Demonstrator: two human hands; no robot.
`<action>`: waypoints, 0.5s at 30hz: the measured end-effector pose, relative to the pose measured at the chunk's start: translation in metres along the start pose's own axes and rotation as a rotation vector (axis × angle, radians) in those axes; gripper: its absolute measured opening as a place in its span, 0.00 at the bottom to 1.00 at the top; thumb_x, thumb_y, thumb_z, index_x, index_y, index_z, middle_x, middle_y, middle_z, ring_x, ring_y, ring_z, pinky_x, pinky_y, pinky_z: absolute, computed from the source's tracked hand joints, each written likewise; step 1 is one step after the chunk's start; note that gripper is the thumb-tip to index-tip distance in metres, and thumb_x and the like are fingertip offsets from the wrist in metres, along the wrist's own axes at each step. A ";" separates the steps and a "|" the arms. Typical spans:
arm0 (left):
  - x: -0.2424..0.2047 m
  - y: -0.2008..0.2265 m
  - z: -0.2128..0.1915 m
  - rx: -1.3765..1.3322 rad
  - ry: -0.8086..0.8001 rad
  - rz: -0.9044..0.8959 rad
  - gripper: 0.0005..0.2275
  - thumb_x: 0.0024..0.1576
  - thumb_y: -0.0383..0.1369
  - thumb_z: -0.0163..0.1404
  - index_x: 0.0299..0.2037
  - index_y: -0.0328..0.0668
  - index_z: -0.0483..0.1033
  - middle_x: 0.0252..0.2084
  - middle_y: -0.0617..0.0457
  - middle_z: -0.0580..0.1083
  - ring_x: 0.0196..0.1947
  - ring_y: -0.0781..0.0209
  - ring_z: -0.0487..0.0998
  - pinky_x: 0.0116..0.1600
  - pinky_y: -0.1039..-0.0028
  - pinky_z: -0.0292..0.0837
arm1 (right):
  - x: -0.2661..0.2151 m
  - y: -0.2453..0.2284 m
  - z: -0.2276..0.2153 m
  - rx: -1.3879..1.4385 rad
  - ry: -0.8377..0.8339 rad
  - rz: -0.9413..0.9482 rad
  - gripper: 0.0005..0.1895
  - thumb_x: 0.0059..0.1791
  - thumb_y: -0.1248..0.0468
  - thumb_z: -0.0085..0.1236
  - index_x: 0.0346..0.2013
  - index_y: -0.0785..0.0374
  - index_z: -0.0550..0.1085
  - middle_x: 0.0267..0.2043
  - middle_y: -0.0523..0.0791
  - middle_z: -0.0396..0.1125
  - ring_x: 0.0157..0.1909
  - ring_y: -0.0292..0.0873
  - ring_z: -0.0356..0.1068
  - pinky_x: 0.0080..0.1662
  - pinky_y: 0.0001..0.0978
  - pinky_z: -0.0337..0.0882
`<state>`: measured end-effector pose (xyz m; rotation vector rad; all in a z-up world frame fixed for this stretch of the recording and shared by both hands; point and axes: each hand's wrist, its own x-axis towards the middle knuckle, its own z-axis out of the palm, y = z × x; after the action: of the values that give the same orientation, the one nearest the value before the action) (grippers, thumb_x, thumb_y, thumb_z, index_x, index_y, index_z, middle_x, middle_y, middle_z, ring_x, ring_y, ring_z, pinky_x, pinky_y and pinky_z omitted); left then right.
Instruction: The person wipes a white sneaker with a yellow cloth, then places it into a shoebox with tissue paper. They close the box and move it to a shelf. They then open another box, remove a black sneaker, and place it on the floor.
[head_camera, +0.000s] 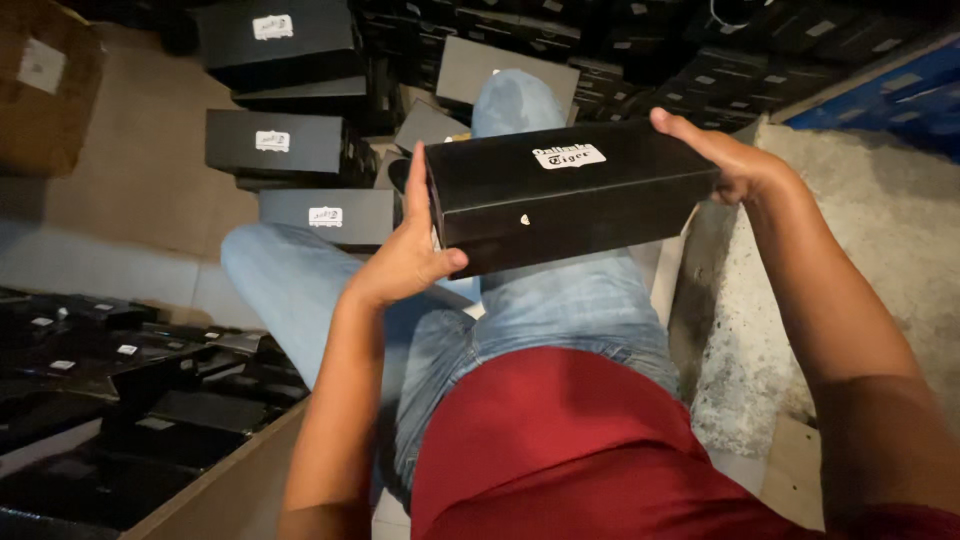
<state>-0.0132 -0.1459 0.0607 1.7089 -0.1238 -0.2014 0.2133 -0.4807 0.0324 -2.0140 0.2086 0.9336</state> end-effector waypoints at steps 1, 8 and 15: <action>0.000 0.005 0.001 -0.007 0.056 0.026 0.57 0.54 0.58 0.57 0.76 0.52 0.17 0.79 0.26 0.34 0.75 0.22 0.42 0.74 0.40 0.47 | -0.005 -0.006 0.003 0.010 -0.023 0.005 0.50 0.47 0.25 0.57 0.57 0.70 0.72 0.47 0.60 0.68 0.42 0.57 0.74 0.35 0.52 0.73; 0.012 -0.033 0.005 -0.142 0.235 0.190 0.50 0.42 0.41 0.70 0.74 0.44 0.51 0.70 0.45 0.57 0.67 0.54 0.58 0.73 0.65 0.53 | -0.022 -0.009 -0.018 -0.371 0.158 -0.499 0.22 0.61 0.45 0.46 0.50 0.58 0.80 0.41 0.49 0.76 0.49 0.48 0.75 0.55 0.45 0.70; 0.008 -0.050 0.000 -0.016 0.355 0.227 0.45 0.37 0.51 0.71 0.64 0.45 0.62 0.64 0.47 0.56 0.67 0.53 0.55 0.75 0.63 0.45 | -0.117 -0.032 0.000 -0.482 -0.180 -1.037 0.46 0.31 0.52 0.78 0.61 0.60 0.73 0.69 0.57 0.63 0.74 0.72 0.51 0.70 0.64 0.52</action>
<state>-0.0069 -0.1398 0.0106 1.6737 -0.0516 0.2686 0.1460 -0.4846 0.1328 -2.0172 -1.1518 0.4792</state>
